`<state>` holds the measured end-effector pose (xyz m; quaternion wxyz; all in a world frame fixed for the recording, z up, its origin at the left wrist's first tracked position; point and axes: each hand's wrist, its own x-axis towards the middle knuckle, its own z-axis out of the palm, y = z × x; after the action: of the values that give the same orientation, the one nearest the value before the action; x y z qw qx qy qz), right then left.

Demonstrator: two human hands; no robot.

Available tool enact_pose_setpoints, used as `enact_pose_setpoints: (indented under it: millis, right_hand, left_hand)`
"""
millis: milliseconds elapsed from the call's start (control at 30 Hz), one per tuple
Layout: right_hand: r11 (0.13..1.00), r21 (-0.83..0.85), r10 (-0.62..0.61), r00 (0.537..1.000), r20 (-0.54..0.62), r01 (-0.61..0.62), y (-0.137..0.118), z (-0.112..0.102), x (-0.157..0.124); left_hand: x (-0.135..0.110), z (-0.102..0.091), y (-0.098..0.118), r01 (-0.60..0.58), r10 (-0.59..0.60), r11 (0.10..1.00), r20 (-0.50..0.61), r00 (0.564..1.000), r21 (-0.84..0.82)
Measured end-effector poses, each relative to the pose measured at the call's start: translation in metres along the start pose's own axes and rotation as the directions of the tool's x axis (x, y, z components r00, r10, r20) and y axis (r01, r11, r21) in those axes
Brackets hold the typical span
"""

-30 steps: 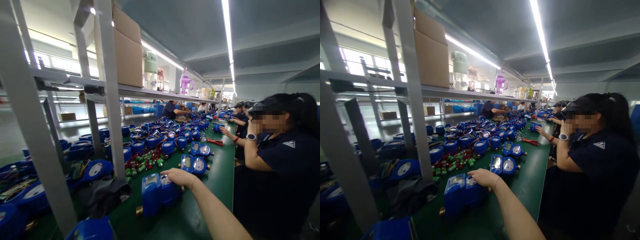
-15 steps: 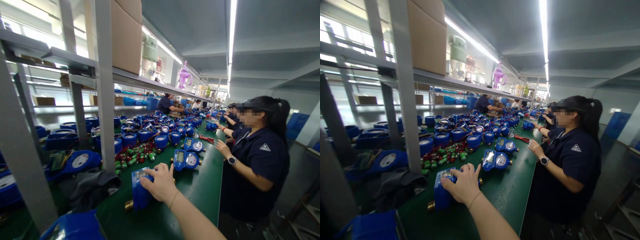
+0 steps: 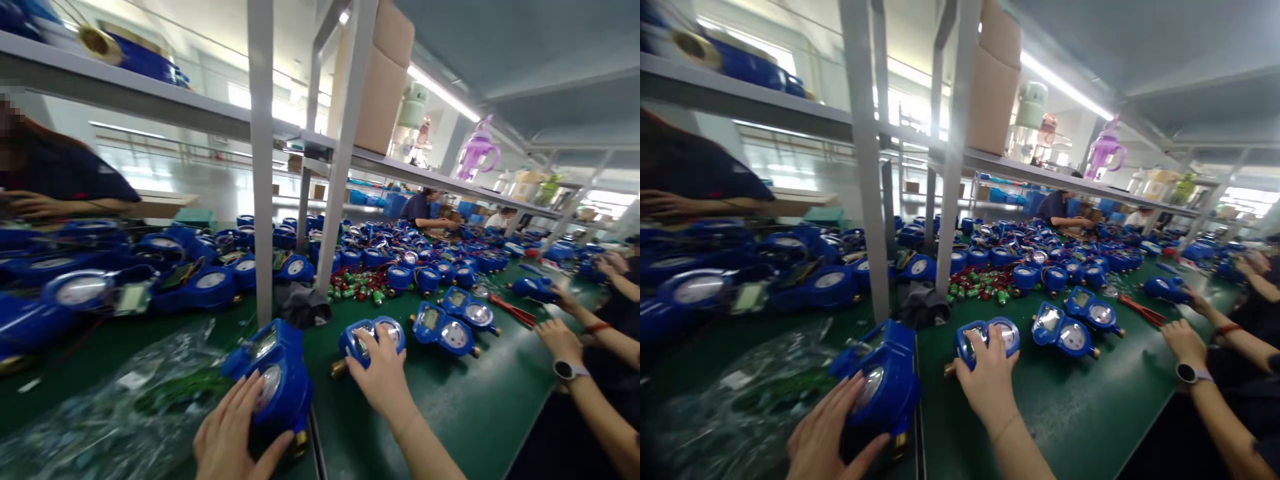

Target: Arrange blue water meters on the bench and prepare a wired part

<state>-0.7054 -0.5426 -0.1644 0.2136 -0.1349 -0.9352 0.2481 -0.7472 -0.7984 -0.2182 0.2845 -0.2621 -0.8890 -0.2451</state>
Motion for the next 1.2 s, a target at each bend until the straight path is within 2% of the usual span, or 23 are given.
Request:
enact_pose_setpoints:
  millis: [67, 133, 200, 267, 333, 400, 500, 567, 633, 700, 767, 867, 933, 1000, 1067, 1100, 1200]
  right_hand:
    - [0.986, 0.040, -0.165, 0.984, 0.071, 0.162, 0.014, -0.010, 0.008]
    - [0.947, 0.111, -0.316, 0.934, 0.166, 0.300, 0.034, -0.026, 0.024]
    - [0.913, 0.152, -0.404, 0.888, 0.219, 0.377, 0.051, -0.041, 0.042]
    - [0.894, 0.168, -0.446, 0.863, 0.236, 0.416, 0.062, -0.051, 0.057]
    - [0.892, 0.165, -0.450, 0.865, 0.222, 0.422, 0.064, -0.054, 0.064]
    - [0.899, 0.148, -0.434, 0.884, 0.172, 0.412, 0.061, -0.052, 0.056]
    - [0.923, 0.121, -0.370, 0.929, 0.023, 0.365, 0.048, -0.041, 0.015]
    - [0.940, 0.198, -0.259, 0.959, -0.114, 0.277, 0.035, -0.024, -0.023]
    - [0.912, 0.375, -0.138, 0.985, -0.104, 0.167, 0.019, -0.001, -0.060]
    - [0.862, 0.498, -0.081, 0.995, -0.051, 0.096, 0.000, 0.023, -0.084]
    - [0.826, 0.561, -0.050, 0.999, -0.019, 0.052, -0.020, 0.042, -0.095]
    - [0.814, 0.580, 0.032, 0.999, 0.003, -0.028, -0.040, 0.055, -0.094]
    - [0.790, 0.604, 0.113, 0.993, 0.027, -0.107, -0.041, 0.055, -0.091]
    - [0.745, 0.647, 0.190, 0.981, 0.031, -0.165, -0.033, 0.051, -0.090]
    - [0.712, 0.676, 0.264, 0.965, -0.005, -0.191, -0.016, 0.043, -0.093]
    - [0.691, 0.691, 0.310, 0.950, -0.020, -0.211, -0.006, 0.038, -0.096]
    - [0.570, 0.775, 0.429, 0.903, 0.002, -0.273, 0.027, 0.017, -0.104]
  left_hand:
    - [0.007, -0.004, 0.008, -0.054, 0.051, 0.995, 0.030, 0.998, 0.083]
    - [0.016, -0.006, 0.020, -0.101, 0.097, 0.990, 0.046, 0.994, 0.098]
    - [0.025, -0.006, 0.038, -0.147, 0.139, 0.985, 0.084, 0.987, 0.093]
    - [0.033, -0.006, 0.062, -0.162, 0.147, 0.982, 0.149, 0.978, 0.095]
    - [0.040, -0.004, 0.091, -0.124, 0.104, 0.988, 0.204, 0.973, 0.087]
    - [0.045, 0.000, 0.119, -0.053, 0.036, 0.996, 0.210, 0.977, 0.076]
    - [0.051, -0.003, 0.142, 0.031, -0.041, 0.998, 0.179, 0.983, 0.054]
    - [0.057, -0.012, 0.138, 0.066, -0.064, 0.998, 0.187, 0.980, -0.005]
    - [0.069, -0.025, 0.118, 0.110, -0.092, 0.990, 0.187, 0.978, -0.088]
    - [0.086, -0.034, 0.090, 0.217, -0.201, 0.965, 0.121, 0.972, -0.146]
    - [0.104, -0.037, 0.065, 0.296, -0.271, 0.931, 0.139, 0.952, -0.214]
    - [0.118, -0.040, 0.049, 0.356, -0.259, 0.878, 0.311, 0.915, -0.318]
    - [0.112, -0.048, 0.055, 0.379, -0.221, 0.856, 0.414, 0.883, -0.352]
    - [0.090, -0.060, 0.069, 0.388, -0.187, 0.851, 0.487, 0.853, -0.353]
    - [0.052, -0.068, 0.087, 0.371, -0.155, 0.869, 0.533, 0.832, -0.327]
    - [0.030, -0.069, 0.096, 0.336, -0.153, 0.899, 0.519, 0.841, -0.280]
    - [-0.028, -0.058, 0.119, 0.165, -0.004, 0.952, 0.531, 0.847, -0.256]
